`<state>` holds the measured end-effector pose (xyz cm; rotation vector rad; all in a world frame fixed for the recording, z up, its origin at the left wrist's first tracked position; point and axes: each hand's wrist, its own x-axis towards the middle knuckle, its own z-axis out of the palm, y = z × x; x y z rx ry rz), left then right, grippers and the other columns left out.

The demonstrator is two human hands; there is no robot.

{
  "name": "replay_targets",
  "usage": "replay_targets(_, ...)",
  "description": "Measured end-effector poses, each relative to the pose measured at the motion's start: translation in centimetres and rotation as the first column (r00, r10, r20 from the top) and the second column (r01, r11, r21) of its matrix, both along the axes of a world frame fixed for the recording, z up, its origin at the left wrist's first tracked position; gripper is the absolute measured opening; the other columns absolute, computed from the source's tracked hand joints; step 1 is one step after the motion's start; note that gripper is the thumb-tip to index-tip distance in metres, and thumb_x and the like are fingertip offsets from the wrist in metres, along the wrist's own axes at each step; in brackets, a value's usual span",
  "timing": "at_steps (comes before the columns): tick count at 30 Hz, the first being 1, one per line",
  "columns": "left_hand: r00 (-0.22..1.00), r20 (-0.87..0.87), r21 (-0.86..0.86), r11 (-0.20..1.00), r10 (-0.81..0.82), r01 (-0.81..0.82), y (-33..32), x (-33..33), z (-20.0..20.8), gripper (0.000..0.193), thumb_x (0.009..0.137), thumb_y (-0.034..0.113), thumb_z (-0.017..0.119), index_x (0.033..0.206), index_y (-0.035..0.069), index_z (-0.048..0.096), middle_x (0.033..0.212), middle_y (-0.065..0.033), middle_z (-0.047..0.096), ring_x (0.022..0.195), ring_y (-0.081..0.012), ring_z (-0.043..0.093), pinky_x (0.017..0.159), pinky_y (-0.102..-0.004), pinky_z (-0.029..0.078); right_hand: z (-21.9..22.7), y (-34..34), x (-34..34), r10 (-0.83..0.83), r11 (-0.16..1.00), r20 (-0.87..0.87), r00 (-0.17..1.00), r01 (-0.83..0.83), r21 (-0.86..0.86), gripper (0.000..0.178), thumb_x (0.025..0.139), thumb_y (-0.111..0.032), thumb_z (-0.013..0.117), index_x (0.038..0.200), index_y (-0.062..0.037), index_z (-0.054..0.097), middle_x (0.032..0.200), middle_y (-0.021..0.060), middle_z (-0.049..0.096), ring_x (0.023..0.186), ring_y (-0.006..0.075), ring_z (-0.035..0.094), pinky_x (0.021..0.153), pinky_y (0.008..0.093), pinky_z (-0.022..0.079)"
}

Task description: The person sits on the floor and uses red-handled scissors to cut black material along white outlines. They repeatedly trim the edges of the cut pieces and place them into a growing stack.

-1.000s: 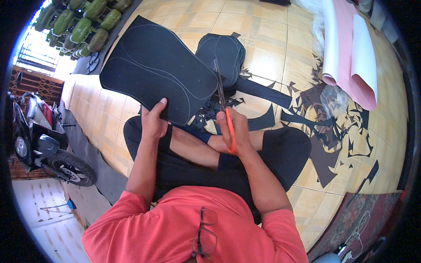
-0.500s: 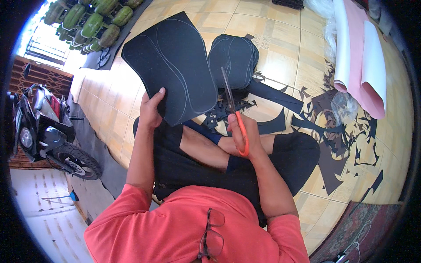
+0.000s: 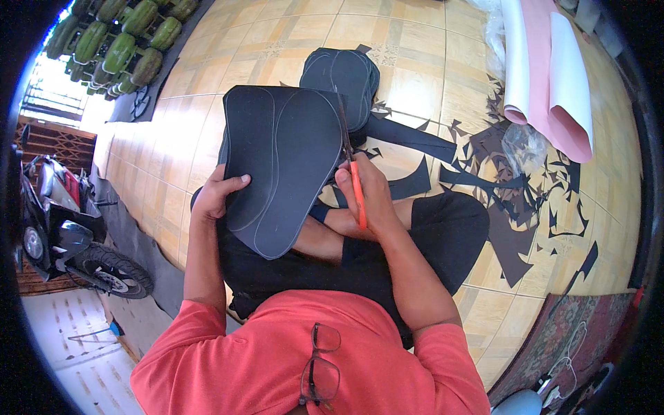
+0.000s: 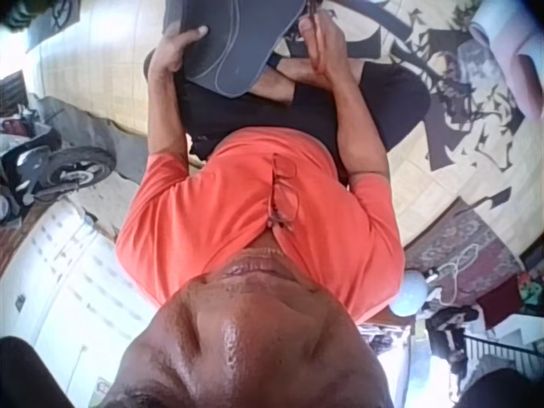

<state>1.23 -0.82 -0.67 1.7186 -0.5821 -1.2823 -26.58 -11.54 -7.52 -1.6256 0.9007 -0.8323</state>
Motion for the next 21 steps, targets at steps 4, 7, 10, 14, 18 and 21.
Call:
replay_targets(4, 1.000, -0.027, 0.014, 1.000, -0.005, 0.006, 0.2, 1.0, 0.3, 0.050, 0.076, 0.008, 0.076, 0.118, -0.008, 0.054, 0.100, -0.0119, 0.066, 0.089, -0.0191, 0.065, 0.080, -0.0307, 0.053, 1.4, 0.3, 0.1, 0.006, 1.000, 0.001, 1.000, -0.006, -0.012, 0.029, 0.095, -0.029, 0.057, 0.089, -0.0003, 0.055, 0.069, 0.0172, 0.058, 0.064, 0.0338, 0.057, 0.062, 0.0397, 0.045)
replay_targets(7, 1.000, -0.016, 0.003, 1.000, -0.004, 0.004, 0.3, 1.8, 1.2, 0.050, 0.075, 0.008, 0.075, 0.118, -0.007, 0.055, 0.101, -0.0122, 0.066, 0.089, -0.0198, 0.065, 0.081, -0.0306, 0.053, 0.7, 0.2, -0.3, 0.044, 0.998, -0.025, 0.999, -0.045, -0.038, 0.031, 0.094, -0.029, 0.060, 0.083, -0.0007, 0.053, 0.062, 0.0155, 0.054, 0.056, 0.0311, 0.050, 0.056, 0.0388, 0.042)
replay_targets(10, 0.998, 0.025, 0.088, 0.995, -0.058, 0.055, -0.2, 2.6, 2.9, 0.049, 0.076, 0.011, 0.074, 0.119, -0.007, 0.058, 0.105, -0.0124, 0.067, 0.093, -0.0197, 0.064, 0.082, -0.0304, 0.052, 0.4, 0.6, -0.3, 0.079, 0.996, -0.016, 0.997, -0.079, -0.040, 0.035, 0.095, -0.030, 0.060, 0.079, -0.0006, 0.050, 0.058, 0.0152, 0.050, 0.053, 0.0290, 0.045, 0.053, 0.0378, 0.039)
replay_targets(14, 0.989, 0.089, 0.113, 0.987, -0.122, 0.111, 0.3, 2.6, 2.9, 0.052, 0.076, 0.012, 0.074, 0.122, -0.006, 0.057, 0.108, -0.0121, 0.066, 0.096, -0.0198, 0.063, 0.087, -0.0304, 0.050, 0.0, 0.6, 0.4, 0.064, 0.997, -0.050, 0.997, -0.066, -0.039, 0.037, 0.096, -0.030, 0.058, 0.077, 0.0001, 0.047, 0.059, 0.0168, 0.048, 0.053, 0.0289, 0.045, 0.054, 0.0381, 0.040)
replay_targets(18, 0.985, 0.060, 0.102, 0.983, -0.162, 0.156, 0.7, 2.5, 1.7, 0.055, 0.075, 0.012, 0.075, 0.124, -0.006, 0.057, 0.110, -0.0121, 0.066, 0.100, -0.0204, 0.063, 0.090, -0.0303, 0.048, 0.5, 0.5, 0.7, 0.046, 0.999, 0.032, 0.998, -0.046, -0.013, 0.038, 0.097, -0.030, 0.055, 0.076, 0.0008, 0.048, 0.060, 0.0176, 0.047, 0.056, 0.0273, 0.045, 0.057, 0.0384, 0.040)
replay_targets(21, 0.986, 0.027, 0.114, 0.980, -0.166, 0.162, 0.5, 3.3, 1.8, 0.056, 0.075, 0.011, 0.075, 0.125, -0.006, 0.057, 0.112, -0.0127, 0.066, 0.101, -0.0208, 0.062, 0.091, -0.0306, 0.048, 1.2, 0.5, -0.3, 0.120, 0.991, -0.051, 0.991, -0.117, 0.061, 0.041, 0.098, -0.032, 0.054, 0.075, 0.0011, 0.049, 0.060, 0.0154, 0.047, 0.057, 0.0246, 0.043, 0.057, 0.0374, 0.040)
